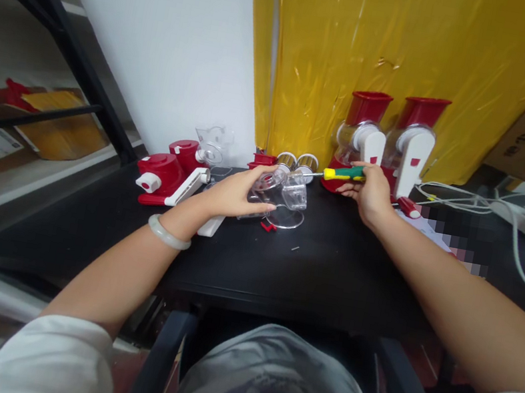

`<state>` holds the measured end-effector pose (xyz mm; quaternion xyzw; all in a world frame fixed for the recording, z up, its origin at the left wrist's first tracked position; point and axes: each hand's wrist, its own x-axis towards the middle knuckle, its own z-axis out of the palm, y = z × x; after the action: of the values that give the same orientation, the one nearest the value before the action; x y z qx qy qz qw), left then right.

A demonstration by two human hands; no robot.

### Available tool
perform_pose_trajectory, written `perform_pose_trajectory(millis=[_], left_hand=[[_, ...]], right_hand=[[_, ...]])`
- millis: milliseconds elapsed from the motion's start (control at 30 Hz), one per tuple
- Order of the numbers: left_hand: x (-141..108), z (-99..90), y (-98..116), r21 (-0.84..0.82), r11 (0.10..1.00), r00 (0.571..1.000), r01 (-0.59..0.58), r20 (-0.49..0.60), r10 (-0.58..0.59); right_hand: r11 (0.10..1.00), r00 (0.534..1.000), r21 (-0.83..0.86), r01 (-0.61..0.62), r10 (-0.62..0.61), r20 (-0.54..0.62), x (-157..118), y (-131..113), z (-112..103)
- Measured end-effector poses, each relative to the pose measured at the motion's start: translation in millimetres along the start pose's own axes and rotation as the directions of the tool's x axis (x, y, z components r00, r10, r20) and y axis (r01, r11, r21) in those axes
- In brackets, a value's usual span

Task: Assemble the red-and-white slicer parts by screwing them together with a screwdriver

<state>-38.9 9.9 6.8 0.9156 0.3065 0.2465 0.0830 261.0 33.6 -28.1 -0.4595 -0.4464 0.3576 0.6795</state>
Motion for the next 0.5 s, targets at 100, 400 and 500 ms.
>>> perform_pose_trajectory(millis=[100, 400, 500], left_hand=[[-0.1, -0.3, 0.6, 0.004, 1.0, 1.0, 0.005, 0.003, -0.005], [0.0, 0.3, -0.5, 0.013, 1.0, 1.0, 0.011, 0.003, -0.011], [-0.2, 0.2, -0.6, 0.017, 1.0, 1.0, 0.013, 0.005, -0.013]], right_hand=[[1.0, 1.0, -0.026, -0.017, 0.017, -0.009, -1.9, -2.0, 1.4], [0.994, 0.999, -0.106, 0.029, -0.031, -0.019, -2.4, 0.6, 0.5], [0.994, 1.0, -0.106, 0.003, -0.003, -0.006, 0.2, 2.0, -0.5]])
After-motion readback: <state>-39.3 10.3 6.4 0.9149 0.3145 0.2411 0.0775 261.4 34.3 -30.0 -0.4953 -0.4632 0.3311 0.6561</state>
